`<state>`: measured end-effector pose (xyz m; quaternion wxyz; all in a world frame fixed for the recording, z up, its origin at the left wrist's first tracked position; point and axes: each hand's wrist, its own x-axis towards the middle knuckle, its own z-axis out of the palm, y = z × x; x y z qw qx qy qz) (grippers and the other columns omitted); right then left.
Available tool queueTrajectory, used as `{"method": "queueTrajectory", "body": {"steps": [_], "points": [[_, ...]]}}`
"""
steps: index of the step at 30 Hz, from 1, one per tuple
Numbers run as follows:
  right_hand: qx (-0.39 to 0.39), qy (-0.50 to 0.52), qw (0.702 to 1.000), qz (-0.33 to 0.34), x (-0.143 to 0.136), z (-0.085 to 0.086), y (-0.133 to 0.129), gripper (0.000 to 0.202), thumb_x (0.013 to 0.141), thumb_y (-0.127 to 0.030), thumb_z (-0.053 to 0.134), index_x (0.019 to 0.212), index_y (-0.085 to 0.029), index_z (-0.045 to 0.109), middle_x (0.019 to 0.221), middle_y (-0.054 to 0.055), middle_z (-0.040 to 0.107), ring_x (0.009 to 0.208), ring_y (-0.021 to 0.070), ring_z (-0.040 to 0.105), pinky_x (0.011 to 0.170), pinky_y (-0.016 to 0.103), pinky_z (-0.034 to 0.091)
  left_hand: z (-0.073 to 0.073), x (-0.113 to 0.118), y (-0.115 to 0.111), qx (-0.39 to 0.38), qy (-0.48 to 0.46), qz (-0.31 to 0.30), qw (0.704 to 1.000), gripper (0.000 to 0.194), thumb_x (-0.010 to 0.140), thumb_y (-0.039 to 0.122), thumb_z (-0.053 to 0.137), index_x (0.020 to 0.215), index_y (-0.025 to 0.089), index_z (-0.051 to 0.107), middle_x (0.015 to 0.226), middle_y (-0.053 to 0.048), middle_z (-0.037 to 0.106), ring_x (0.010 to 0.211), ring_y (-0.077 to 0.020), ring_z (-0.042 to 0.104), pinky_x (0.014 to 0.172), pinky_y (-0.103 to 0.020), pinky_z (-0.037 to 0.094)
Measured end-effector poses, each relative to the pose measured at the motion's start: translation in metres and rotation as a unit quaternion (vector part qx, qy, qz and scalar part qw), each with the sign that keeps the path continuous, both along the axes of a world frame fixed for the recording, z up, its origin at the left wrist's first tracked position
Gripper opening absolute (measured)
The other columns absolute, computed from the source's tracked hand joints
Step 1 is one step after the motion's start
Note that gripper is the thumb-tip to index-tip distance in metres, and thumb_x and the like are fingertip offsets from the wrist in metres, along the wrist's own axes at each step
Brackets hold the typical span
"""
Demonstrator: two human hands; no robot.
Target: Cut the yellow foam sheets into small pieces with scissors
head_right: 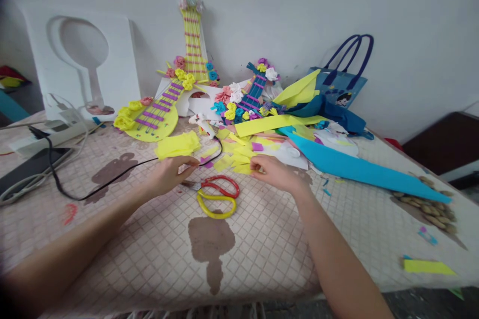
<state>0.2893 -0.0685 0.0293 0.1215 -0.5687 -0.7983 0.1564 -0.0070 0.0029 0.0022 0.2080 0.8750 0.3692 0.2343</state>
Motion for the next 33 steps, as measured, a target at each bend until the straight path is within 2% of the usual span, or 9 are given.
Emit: {"method": "queueTrajectory", "body": {"steps": [4, 7, 12, 15, 20, 25, 29, 33], "points": [[0.101, -0.045, 0.993, -0.03, -0.015, -0.016, 0.009, 0.006, 0.079, -0.019, 0.053, 0.075, -0.02, 0.049, 0.08, 0.003, 0.057, 0.079, 0.0188, 0.052, 0.069, 0.029, 0.038, 0.001, 0.001, -0.001, 0.005, 0.001, -0.006, 1.0, 0.026, 0.084, 0.028, 0.043, 0.097, 0.018, 0.063, 0.099, -0.004, 0.069, 0.089, -0.0174, 0.062, 0.078, -0.027, 0.046], [0.109, -0.057, 0.992, -0.036, -0.015, -0.025, 0.014, 0.007, 0.076, -0.017, 0.057, 0.08, -0.02, 0.051, 0.084, 0.005, 0.057, 0.084, 0.0203, 0.053, 0.072, 0.03, 0.039, 0.0, 0.001, -0.001, 0.008, 0.004, -0.009, 1.0, 0.027, 0.084, 0.028, 0.043, 0.097, 0.018, 0.063, 0.098, -0.004, 0.069, 0.088, -0.0174, 0.062, 0.077, -0.027, 0.046], [0.152, -0.009, 0.987, -0.051, -0.01, -0.025, 0.024, 0.008, 0.08, -0.022, 0.055, 0.086, -0.02, 0.051, 0.088, 0.006, 0.058, 0.085, 0.0205, 0.053, 0.072, 0.03, 0.041, -0.004, 0.001, 0.001, 0.014, -0.004, -0.007, 1.0, 0.026, 0.084, 0.027, 0.043, 0.097, 0.018, 0.063, 0.099, -0.004, 0.068, 0.09, -0.0175, 0.062, 0.08, -0.028, 0.046], [0.176, -0.023, 0.983, -0.044, -0.01, -0.025, 0.035, 0.003, 0.081, -0.019, 0.053, 0.084, -0.02, 0.052, 0.088, 0.006, 0.059, 0.088, 0.0215, 0.052, 0.075, 0.032, 0.04, -0.005, 0.006, 0.002, 0.022, 0.0, -0.005, 1.0, 0.026, 0.082, 0.025, 0.045, 0.099, 0.018, 0.062, 0.102, -0.005, 0.067, 0.092, -0.0184, 0.062, 0.08, -0.029, 0.046], [0.17, -0.064, 0.983, -0.026, -0.013, -0.033, 0.051, 0.007, 0.077, -0.012, 0.053, 0.075, -0.018, 0.054, 0.079, 0.006, 0.058, 0.082, 0.0215, 0.052, 0.075, 0.033, 0.038, -0.001, 0.032, 0.006, 0.041, 0.033, -0.032, 0.998, 0.021, 0.08, 0.02, 0.047, 0.091, 0.017, 0.064, 0.091, -0.005, 0.068, 0.082, -0.0175, 0.062, 0.074, -0.027, 0.046], [0.187, -0.048, 0.98, -0.045, -0.01, -0.03, 0.051, 0.008, 0.076, -0.011, 0.051, 0.073, -0.018, 0.052, 0.081, 0.007, 0.058, 0.085, 0.0215, 0.052, 0.075, 0.032, 0.04, -0.002, 0.072, 0.018, 0.064, 0.093, 0.01, 0.994, 0.02, 0.078, 0.027, 0.051, 0.09, 0.016, 0.063, 0.088, -0.007, 0.065, 0.077, -0.0185, 0.06, 0.064, -0.026, 0.044], [0.194, 0.053, 0.976, -0.084, -0.003, -0.02, 0.042, 0.003, 0.078, -0.016, 0.049, 0.077, -0.019, 0.05, 0.081, 0.005, 0.059, 0.077, 0.019, 0.055, 0.069, 0.031, 0.043, -0.004, 0.094, 0.024, 0.044, 0.152, 0.059, 0.986, 0.026, 0.072, 0.032, 0.059, 0.091, 0.014, 0.061, 0.092, -0.011, 0.063, 0.083, -0.0233, 0.06, 0.068, -0.031, 0.044], [0.133, 0.138, 0.975, -0.112, 0.007, -0.011, 0.031, 0.003, 0.078, -0.021, 0.051, 0.077, -0.019, 0.05, 0.076, 0.002, 0.059, 0.065, 0.0152, 0.056, 0.059, 0.027, 0.043, -0.003, 0.101, 0.028, 0.01, 0.15, 0.053, 0.987, 0.017, 0.067, 0.025, 0.061, 0.082, 0.016, 0.061, 0.088, -0.008, 0.064, 0.08, -0.0219, 0.06, 0.066, -0.03, 0.044]]}}
